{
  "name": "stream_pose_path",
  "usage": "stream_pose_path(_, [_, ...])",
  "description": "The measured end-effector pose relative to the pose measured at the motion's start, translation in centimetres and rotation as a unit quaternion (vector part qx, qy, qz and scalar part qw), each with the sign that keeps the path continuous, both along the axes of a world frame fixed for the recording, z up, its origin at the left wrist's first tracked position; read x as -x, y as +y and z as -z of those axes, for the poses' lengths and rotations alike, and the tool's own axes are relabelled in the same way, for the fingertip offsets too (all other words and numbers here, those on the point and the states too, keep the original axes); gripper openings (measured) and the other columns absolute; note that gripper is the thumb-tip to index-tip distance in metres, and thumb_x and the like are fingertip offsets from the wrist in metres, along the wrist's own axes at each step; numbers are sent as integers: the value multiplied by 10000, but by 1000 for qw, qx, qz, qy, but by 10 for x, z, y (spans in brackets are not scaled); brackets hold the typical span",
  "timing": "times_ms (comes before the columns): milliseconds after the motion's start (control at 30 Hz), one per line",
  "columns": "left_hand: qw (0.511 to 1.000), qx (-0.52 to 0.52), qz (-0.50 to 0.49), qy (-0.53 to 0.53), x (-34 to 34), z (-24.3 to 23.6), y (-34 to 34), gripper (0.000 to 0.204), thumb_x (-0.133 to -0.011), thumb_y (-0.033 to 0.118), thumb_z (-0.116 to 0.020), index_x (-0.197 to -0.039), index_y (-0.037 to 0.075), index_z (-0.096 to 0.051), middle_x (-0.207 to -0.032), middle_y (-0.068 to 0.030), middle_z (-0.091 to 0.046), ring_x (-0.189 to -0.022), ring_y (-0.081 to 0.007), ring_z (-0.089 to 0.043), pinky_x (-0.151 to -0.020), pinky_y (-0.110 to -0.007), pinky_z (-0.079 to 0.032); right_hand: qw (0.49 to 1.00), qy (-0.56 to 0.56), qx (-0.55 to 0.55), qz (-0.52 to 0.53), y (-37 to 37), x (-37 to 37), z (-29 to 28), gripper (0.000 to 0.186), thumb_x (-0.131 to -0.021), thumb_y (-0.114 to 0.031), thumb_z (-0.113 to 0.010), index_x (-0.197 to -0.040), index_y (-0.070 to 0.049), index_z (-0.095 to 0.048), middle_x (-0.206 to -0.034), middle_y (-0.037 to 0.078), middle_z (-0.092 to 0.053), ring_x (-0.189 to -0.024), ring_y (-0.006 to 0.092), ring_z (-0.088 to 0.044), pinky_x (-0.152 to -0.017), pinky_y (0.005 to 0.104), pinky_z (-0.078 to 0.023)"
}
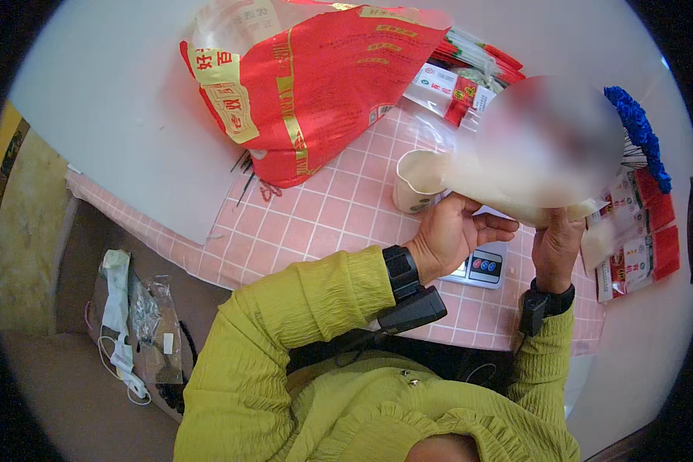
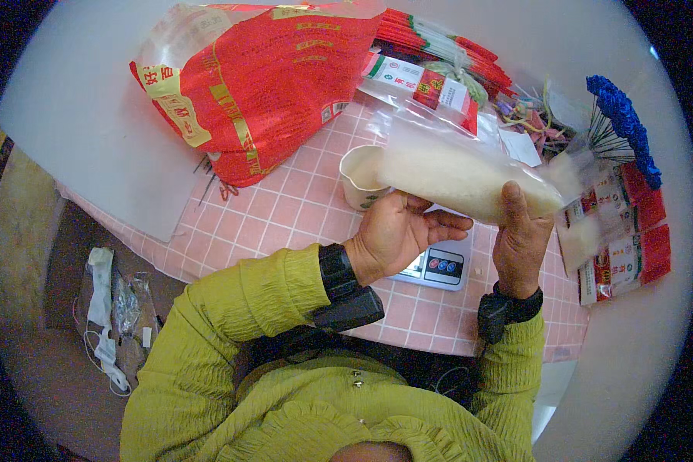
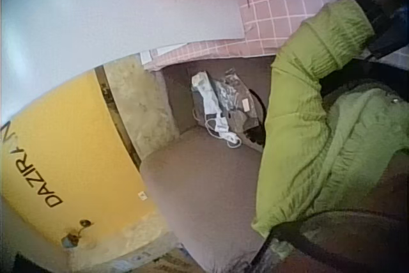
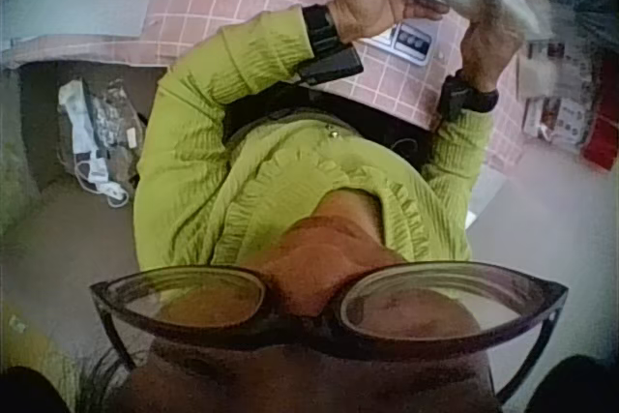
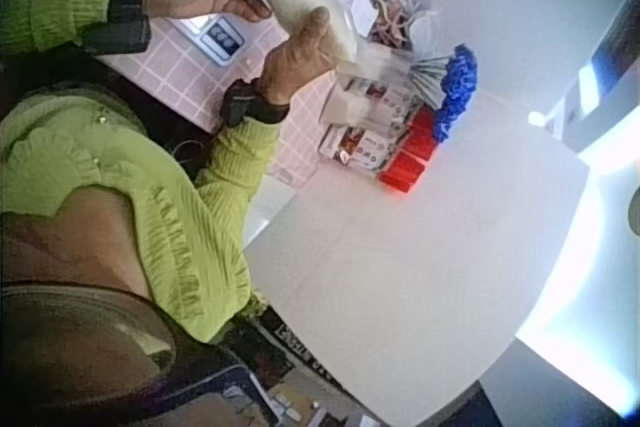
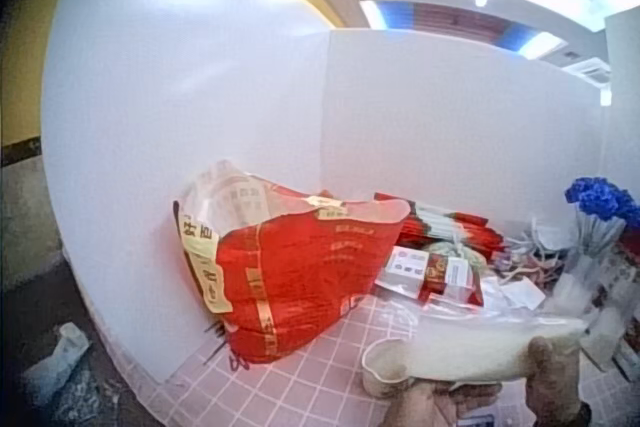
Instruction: The person is weighing white food powder using a digital scale and pouring it into a plastic bag with a paper cup.
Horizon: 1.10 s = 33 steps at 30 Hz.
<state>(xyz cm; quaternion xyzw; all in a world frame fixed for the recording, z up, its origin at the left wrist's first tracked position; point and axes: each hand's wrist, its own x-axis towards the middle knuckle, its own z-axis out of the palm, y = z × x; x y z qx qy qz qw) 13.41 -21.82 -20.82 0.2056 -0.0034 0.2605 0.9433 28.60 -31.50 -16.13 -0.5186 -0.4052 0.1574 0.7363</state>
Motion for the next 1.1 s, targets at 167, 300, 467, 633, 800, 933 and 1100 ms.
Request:
stream_pose_path(167, [1000, -14, -6, 9, 1, -3, -2, 491, -1018, 340, -365, -1294, -32, -528, -1216, -186, -629, -1027, -349, -658, -906, -475, -544, 999, -35, -6, 11, 0, 0, -1, 352, -938, -215, -708, -1179, 15, -595, -1108, 84, -652, -1001, 158, -615, -895, 318, -492])
stream_pose_path(300, [1000, -26, 2, 6, 0, -1, -1, 504, -1023, 356, -360, -1304, -31, -520, -1205, -192, -630, -1021, -341, -659, -905, -465, -544, 997, -71, 19, 17, -2, 1, -5, 367, -940, -223, -706, -1188, 21, -589, -1108, 89, -652, -1005, 158, -612, -890, 314, -494])
stream_pose_path(467, [1000, -26, 1, 11, 0, -2, -2, 534, -1031, 398, -358, -1308, -30, -515, -1183, -191, -636, -1016, -333, -660, -909, -462, -544, 998, -55, 3, 23, -1, 5, -7, 366, -944, -227, -700, -1190, 21, -586, -1105, 90, -654, -989, 152, -614, -872, 299, -494])
stream_pose_path(633, [1000, -26, 5, 16, 1, -1, -1, 548, -1038, 423, -354, -1307, -25, -517, -1172, -192, -640, -1014, -331, -660, -907, -461, -547, 995, -88, 12, 39, -2, 6, -8, 320, -953, -226, -689, -1143, 18, -609, -1057, 83, -668, -947, 147, -624, -844, 295, -501])
stream_pose_path(800, [999, -29, 12, 9, 0, 0, -1, 540, -1044, 425, -355, -1308, -16, -519, -1170, -202, -638, -1012, -332, -663, -904, -458, -549, 994, -97, 9, 50, -2, 7, -9, 285, -961, -227, -681, -1099, 16, -627, -1015, 82, -676, -910, 144, -630, -815, 289, -504])
stream_pose_path(933, [1000, -23, 12, 9, 0, -1, -1, 540, -1044, 429, -358, -1305, -14, -522, -1169, -205, -638, -1009, -334, -665, -905, -459, -548, 992, -112, 19, 57, -3, 8, -11, 293, -957, -230, -687, -1102, 18, -625, -1018, 78, -676, -913, 134, -626, -807, 282, -502])
stream_pose_path(1100, [999, -42, 22, 14, 0, 2, 1, 528, -1046, 419, -355, -1308, -8, -523, -1172, -197, -639, -1013, -334, -666, -904, -457, -547, 993, -104, 33, 47, -4, 4, -8, 300, -946, -227, -703, -1103, 18, -627, -1022, 72, -676, -912, 124, -624, -811, 279, -502])
